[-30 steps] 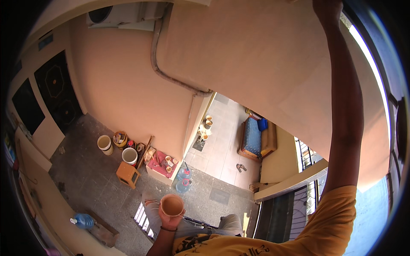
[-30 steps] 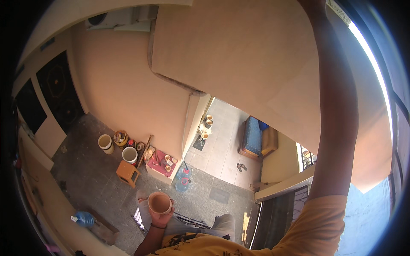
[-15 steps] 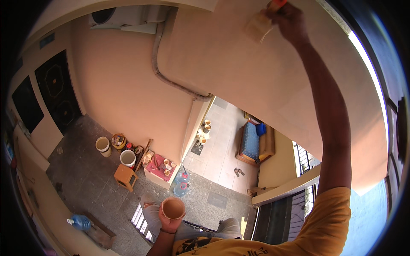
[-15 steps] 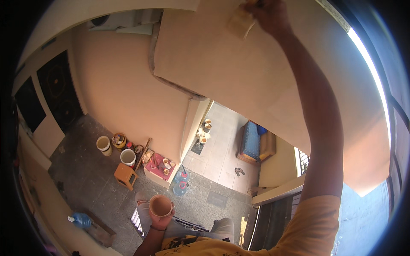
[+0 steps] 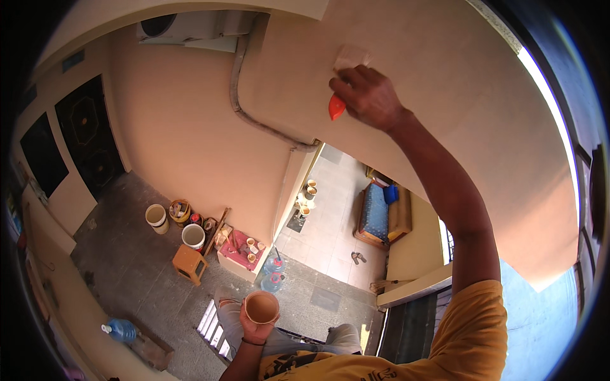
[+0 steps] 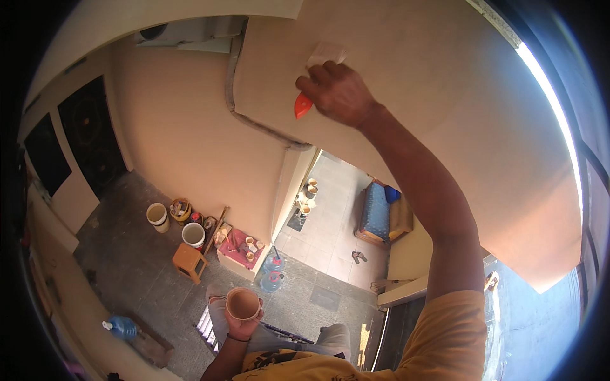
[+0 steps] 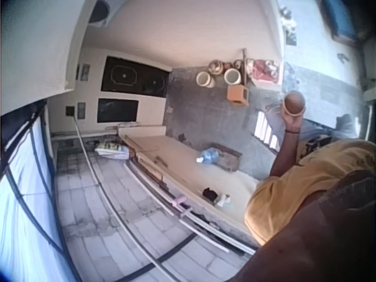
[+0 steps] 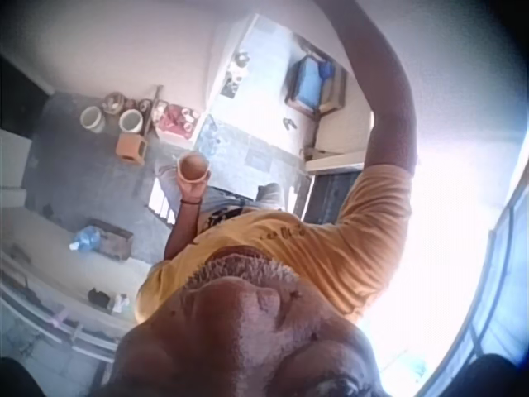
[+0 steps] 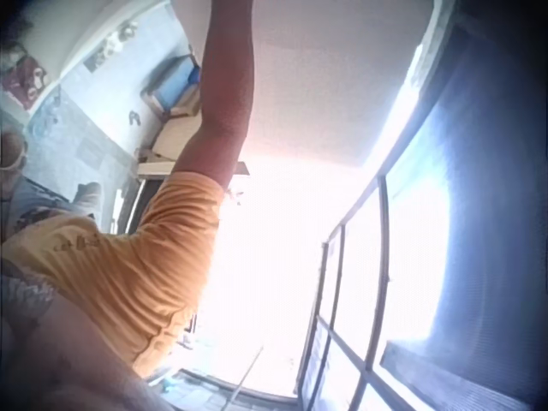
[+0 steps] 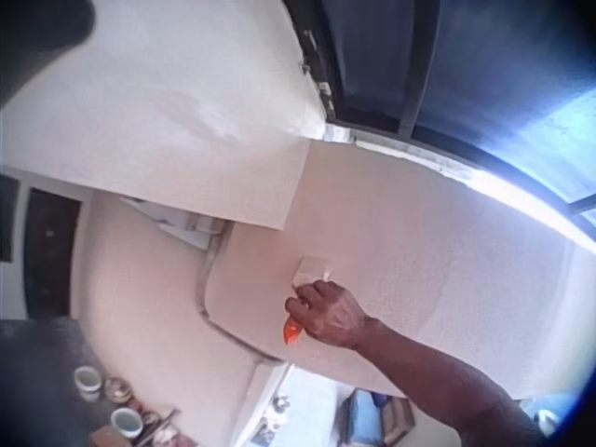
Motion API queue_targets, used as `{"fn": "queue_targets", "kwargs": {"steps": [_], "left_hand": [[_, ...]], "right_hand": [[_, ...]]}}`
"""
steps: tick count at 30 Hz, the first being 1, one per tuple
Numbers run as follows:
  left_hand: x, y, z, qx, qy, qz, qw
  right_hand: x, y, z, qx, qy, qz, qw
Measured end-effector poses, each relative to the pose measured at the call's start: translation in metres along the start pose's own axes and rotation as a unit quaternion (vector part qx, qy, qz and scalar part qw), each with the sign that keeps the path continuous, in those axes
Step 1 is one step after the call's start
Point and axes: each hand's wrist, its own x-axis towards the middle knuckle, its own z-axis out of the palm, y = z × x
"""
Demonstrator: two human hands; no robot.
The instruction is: The person repeatedly dips a paintbrush into a small container and applies paint to the ceiling in a room. The person holds the container in one hand and the brush in the other, working on different sections of the ceiling throughout the clip.
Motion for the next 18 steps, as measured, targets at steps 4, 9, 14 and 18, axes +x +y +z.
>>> {"fn": "queue_targets", "kwargs": {"steps": [4, 9, 14, 18], "left_hand": [[-0.003, -0.003, 0.004, -0.013, -0.002, -0.003, 1.000], [-0.003, -0.007, -0.003, -0.004, -0.012, -0.005, 1.000], [-0.002, -0.004, -0.002, -0.005, -0.027, -0.010, 1.000], [0.007, 0.003, -0.011, 0.021, -0.051, -0.018, 0.998]], "right_hand": [[-0.001, -0.036, 0.000, 0.244, -0.021, 0.079, 0.966], [0.010, 0.059, -0.007, 0.343, 0.108, 0.288, 0.887], [0.066, 0.092, -0.068, 0.032, 0.297, 0.165, 0.940], [0.060, 0.048, 0.005, -0.096, 0.015, 0.047, 0.994]]}}
